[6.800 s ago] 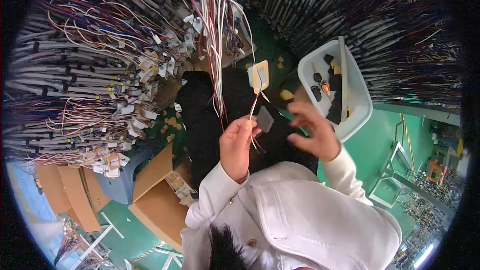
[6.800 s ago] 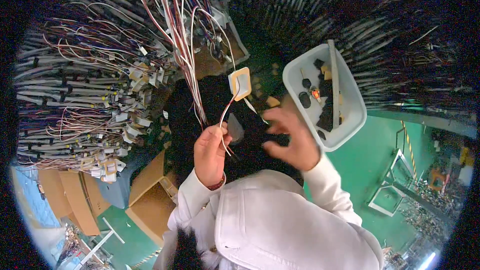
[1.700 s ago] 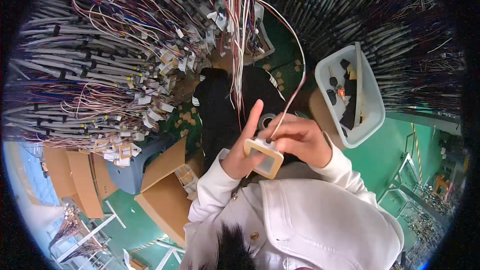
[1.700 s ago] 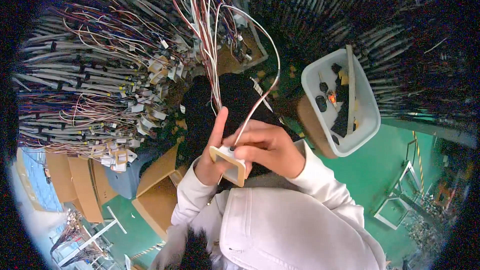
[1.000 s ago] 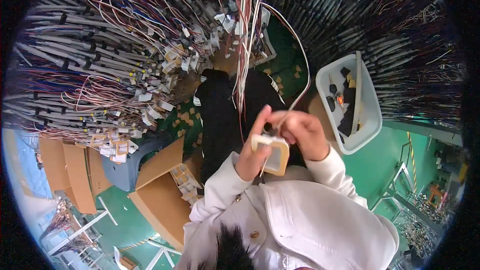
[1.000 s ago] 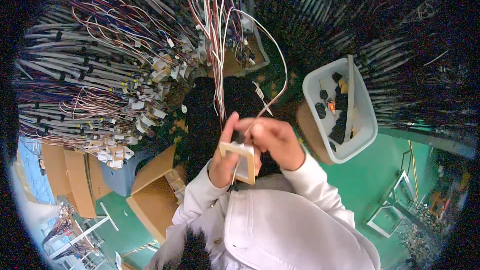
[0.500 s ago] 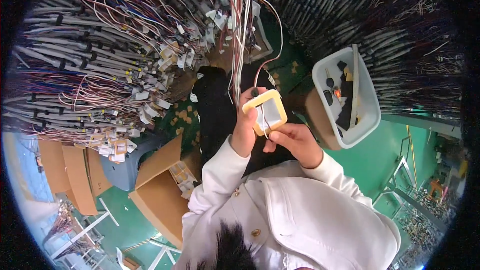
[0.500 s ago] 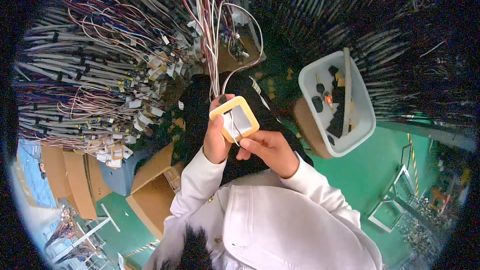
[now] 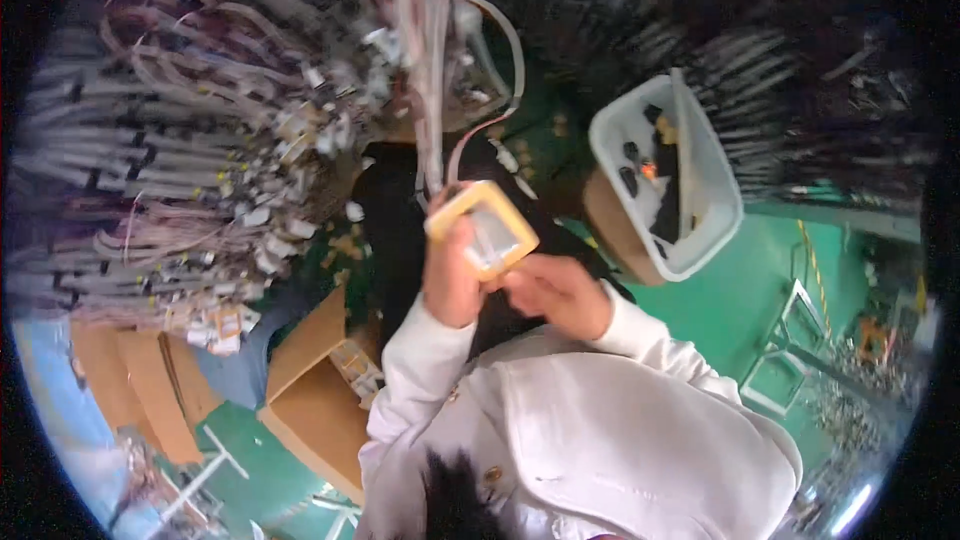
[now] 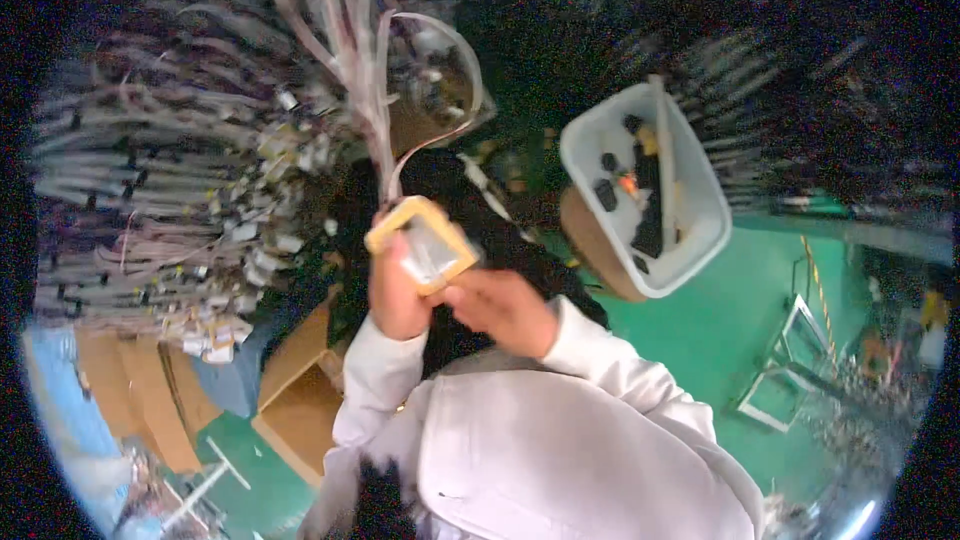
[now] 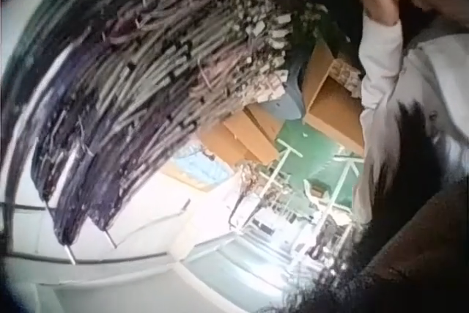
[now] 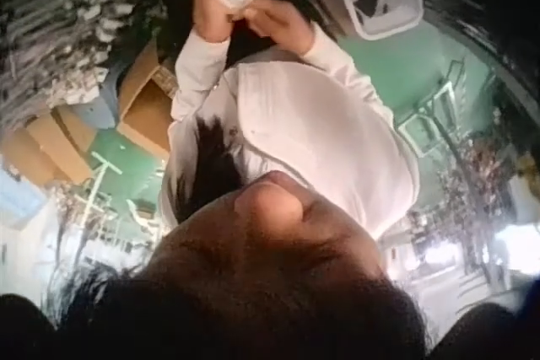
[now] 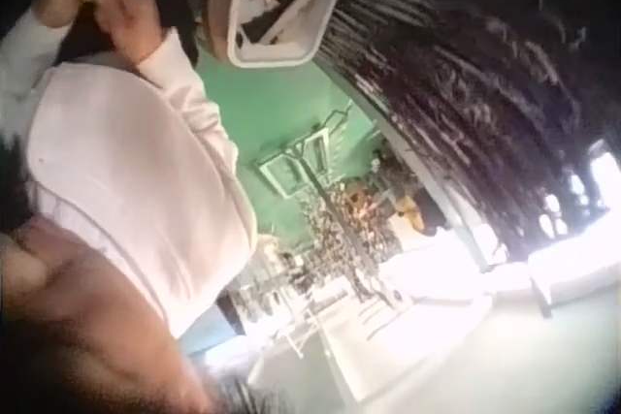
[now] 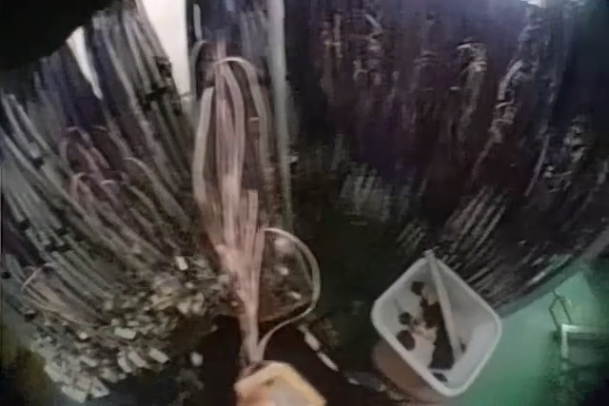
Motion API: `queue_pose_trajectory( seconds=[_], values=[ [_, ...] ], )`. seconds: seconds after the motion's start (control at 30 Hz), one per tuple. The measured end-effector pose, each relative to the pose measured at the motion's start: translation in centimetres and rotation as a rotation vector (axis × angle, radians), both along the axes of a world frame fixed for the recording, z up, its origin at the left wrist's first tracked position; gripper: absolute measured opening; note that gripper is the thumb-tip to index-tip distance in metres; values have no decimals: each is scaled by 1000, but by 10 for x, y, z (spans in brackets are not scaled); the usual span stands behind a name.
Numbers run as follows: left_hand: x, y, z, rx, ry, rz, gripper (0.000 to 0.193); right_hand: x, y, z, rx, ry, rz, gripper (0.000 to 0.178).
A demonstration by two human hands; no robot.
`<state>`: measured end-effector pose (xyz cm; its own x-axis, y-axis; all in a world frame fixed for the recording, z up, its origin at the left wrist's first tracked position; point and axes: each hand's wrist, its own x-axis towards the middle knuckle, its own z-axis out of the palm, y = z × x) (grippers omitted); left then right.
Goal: Attaching and taping plastic components onto specific bundles within a large wiring harness assembly.
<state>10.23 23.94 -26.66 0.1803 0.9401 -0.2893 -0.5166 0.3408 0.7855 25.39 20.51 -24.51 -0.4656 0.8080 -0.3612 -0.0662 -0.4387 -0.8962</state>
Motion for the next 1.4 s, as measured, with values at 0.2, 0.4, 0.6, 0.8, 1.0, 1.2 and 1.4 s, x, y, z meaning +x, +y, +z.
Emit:
queue_pose_trajectory(
  seconds=[0.2,0.4,0.6,0.8,1.0,1.2,1.4],
  values=[
    [2,-4,10,-325,-243,3,42,-10,-3,-22,616,-76,-12,17],
    [-3,-4,4,-373,-397,-171,41,-1,-9,-27,708,-94,77,16],
    [-4,-4,-2,-488,-530,-261,41,7,-12,-25,784,-191,151,13],
    [-9,-2,-4,-546,-558,-290,42,4,-15,-31,826,-251,163,15],
    [-38,-6,8,-263,-247,71,45,19,1,-4,551,-136,181,41],
    [-68,-12,0,259,470,-45,81,30,28,-32,799,-739,28,64],
    [-65,-18,5,495,656,-250,26,8,31,-41,682,-618,45,58]
  ],
)
